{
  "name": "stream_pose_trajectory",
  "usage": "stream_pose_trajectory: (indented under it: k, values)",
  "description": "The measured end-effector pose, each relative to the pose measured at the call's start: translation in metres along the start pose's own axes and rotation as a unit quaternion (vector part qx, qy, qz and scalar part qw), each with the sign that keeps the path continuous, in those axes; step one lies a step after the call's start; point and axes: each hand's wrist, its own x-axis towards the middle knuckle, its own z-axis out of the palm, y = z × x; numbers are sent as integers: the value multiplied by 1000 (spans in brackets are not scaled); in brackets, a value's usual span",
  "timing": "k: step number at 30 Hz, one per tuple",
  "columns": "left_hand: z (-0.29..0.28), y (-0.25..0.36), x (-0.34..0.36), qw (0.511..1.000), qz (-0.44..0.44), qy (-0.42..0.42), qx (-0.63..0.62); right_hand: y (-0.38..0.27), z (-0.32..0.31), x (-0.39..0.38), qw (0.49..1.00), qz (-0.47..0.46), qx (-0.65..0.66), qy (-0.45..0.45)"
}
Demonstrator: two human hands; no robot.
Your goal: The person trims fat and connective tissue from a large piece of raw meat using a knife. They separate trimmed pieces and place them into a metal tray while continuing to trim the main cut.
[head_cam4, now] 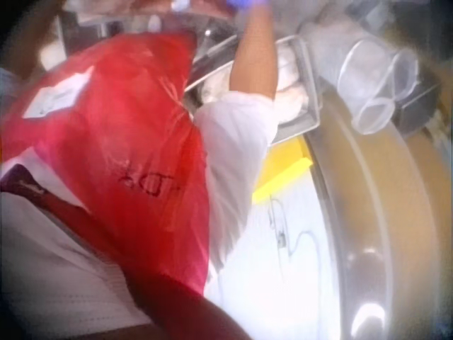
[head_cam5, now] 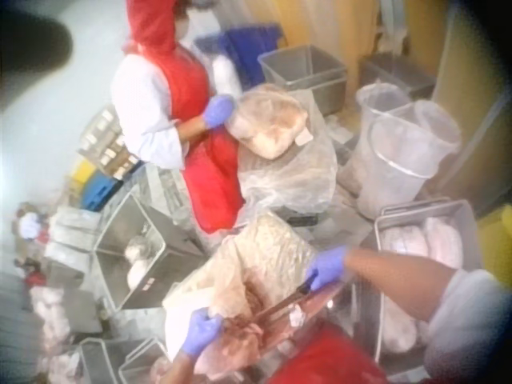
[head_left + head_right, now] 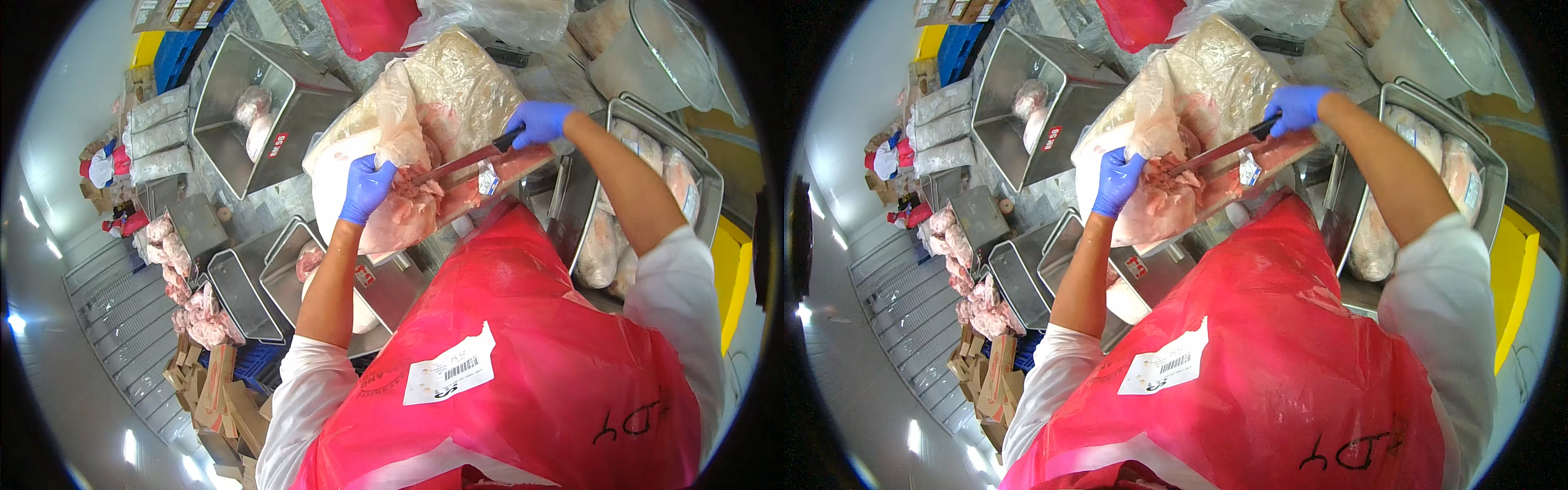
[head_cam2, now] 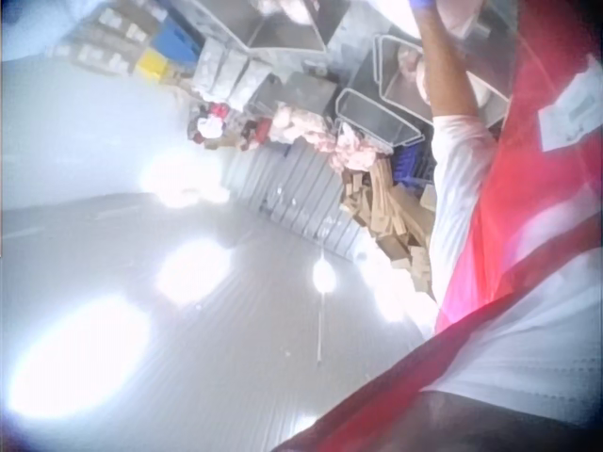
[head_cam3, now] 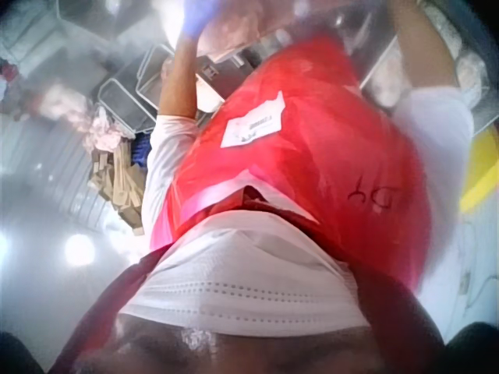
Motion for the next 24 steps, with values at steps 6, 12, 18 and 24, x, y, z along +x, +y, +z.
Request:
stream_pose_trajectory:
  k: [6, 12, 18, 24]
  values:
    - [-41, -17, -5, 961, 57, 233, 137, -51, 58, -111, 968, -78, -57, 231]
    - [-84, -77, -9, 920, -20, 340, 195, -132, 82, -174, 963, -31, -45, 265]
    - [-71, -109, -36, 912, -112, 343, 196, -177, 80, -171, 953, -4, -164, 254]
    - [-45, -78, -58, 889, -111, 367, 251, -235, 56, -168, 939, 18, -282, 197]
